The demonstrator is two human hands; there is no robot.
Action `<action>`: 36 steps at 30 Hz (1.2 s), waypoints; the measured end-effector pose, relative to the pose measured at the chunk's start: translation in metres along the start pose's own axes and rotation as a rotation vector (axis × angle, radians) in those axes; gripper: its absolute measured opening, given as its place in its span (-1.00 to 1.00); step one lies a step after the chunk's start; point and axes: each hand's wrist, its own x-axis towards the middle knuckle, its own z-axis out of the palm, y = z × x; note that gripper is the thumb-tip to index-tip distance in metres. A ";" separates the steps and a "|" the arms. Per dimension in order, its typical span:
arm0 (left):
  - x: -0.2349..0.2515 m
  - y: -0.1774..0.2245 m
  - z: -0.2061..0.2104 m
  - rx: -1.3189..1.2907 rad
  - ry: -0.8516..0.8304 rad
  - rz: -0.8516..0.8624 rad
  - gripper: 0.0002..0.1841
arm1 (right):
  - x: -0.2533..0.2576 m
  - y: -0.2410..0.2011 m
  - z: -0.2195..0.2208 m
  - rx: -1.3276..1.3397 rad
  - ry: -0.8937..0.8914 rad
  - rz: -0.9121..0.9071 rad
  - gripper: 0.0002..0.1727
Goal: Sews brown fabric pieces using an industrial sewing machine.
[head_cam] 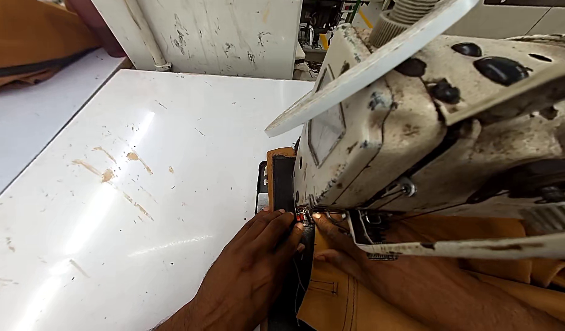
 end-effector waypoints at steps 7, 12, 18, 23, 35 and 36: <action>0.002 0.001 -0.001 -0.005 -0.023 -0.038 -0.63 | -0.006 0.008 0.017 -0.067 -0.042 0.038 -0.35; 0.002 0.001 0.003 0.052 -0.032 -0.015 -0.61 | 0.001 0.002 0.004 -0.049 -0.090 0.068 -0.38; 0.002 0.005 0.005 0.083 -0.007 0.003 -0.64 | -0.003 0.008 0.015 -0.088 -0.022 0.045 -0.35; 0.002 0.004 0.006 0.062 0.018 0.008 -0.66 | -0.008 0.017 0.029 -0.116 0.013 0.039 -0.34; 0.006 0.006 0.005 0.041 -0.006 -0.031 -0.66 | -0.005 0.026 0.031 -0.126 0.096 -0.013 -0.33; 0.006 0.006 0.005 0.040 -0.014 -0.032 -0.66 | -0.007 0.026 0.025 -0.129 0.069 -0.033 -0.32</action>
